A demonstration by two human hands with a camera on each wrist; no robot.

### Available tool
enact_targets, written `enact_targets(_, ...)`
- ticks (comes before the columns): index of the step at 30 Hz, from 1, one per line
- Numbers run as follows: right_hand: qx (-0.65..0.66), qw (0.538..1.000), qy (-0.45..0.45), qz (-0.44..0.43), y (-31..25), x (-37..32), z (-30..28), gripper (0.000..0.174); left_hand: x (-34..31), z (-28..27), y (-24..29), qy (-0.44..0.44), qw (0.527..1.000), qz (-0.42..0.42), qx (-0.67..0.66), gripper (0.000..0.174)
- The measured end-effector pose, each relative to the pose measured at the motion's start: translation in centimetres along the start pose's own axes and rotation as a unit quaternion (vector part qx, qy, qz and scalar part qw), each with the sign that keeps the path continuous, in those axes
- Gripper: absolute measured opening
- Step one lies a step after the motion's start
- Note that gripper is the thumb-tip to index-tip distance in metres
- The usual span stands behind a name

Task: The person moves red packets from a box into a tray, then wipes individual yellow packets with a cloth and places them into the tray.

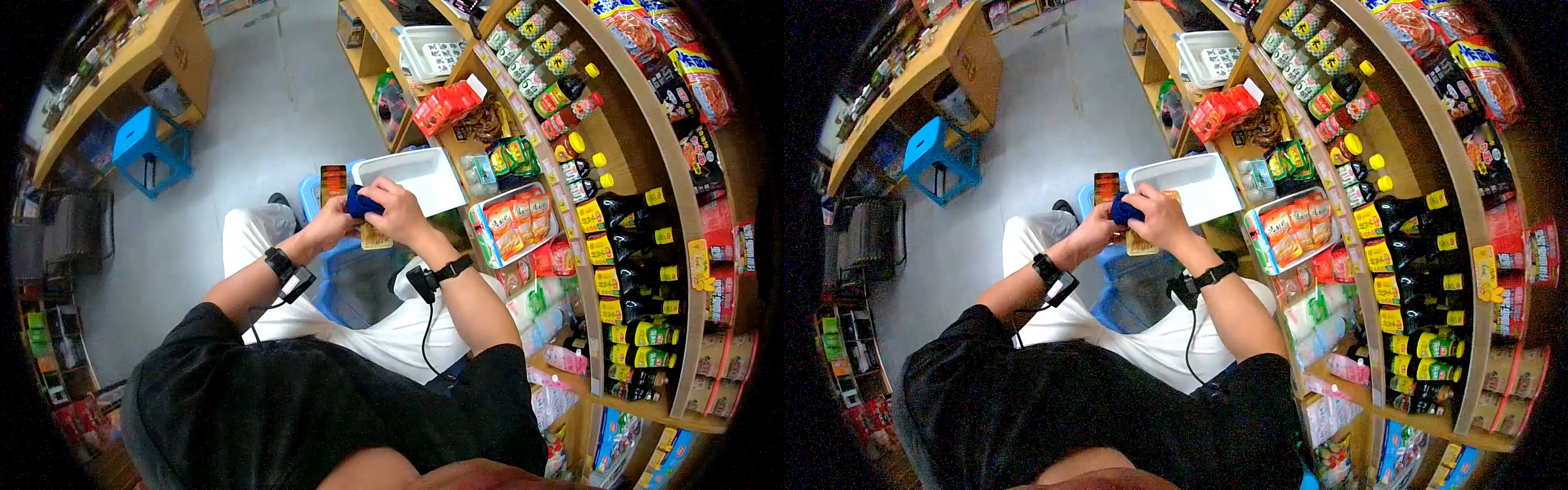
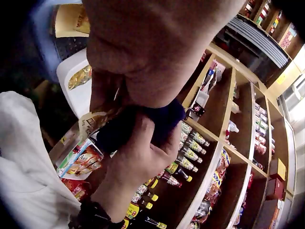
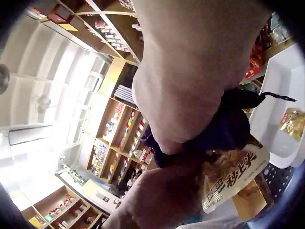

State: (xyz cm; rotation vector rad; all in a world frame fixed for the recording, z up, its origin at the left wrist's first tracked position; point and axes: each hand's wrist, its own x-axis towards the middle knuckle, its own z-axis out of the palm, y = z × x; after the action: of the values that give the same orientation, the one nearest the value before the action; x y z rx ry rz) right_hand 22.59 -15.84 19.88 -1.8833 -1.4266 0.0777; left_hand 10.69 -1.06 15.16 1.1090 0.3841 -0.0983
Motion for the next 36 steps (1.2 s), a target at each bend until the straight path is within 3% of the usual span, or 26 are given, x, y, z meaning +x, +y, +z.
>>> enact_targets(5,-0.001,1.000,0.007,0.028,-0.1,0.0,0.1,0.036,0.5,-1.1,-0.9,-0.017,1.000,0.001,0.003,0.021)
enact_targets(10,-0.068,0.991,0.073,0.086,1.0,0.0,0.2,0.036,-0.4,-0.3,0.4,-0.031,0.999,0.001,0.025,0.022)
enact_targets(14,-0.051,0.992,0.091,0.076,1.5,-0.1,0.3,0.034,-0.6,-0.2,0.6,-0.040,0.998,0.002,0.039,0.024)
enact_targets(20,-0.020,0.999,0.011,0.027,0.5,0.0,0.4,0.036,0.2,-0.9,-0.8,-0.004,1.000,-0.003,-0.029,0.024)
enact_targets(27,-0.007,1.000,-0.017,-0.013,0.0,-0.2,0.5,0.038,0.6,-1.9,-0.6,0.030,0.995,0.018,-0.098,0.021)
enact_targets(36,-0.047,0.986,0.102,0.123,0.4,0.0,0.8,0.035,0.4,-2.0,-0.2,0.019,0.998,0.044,-0.031,0.017)
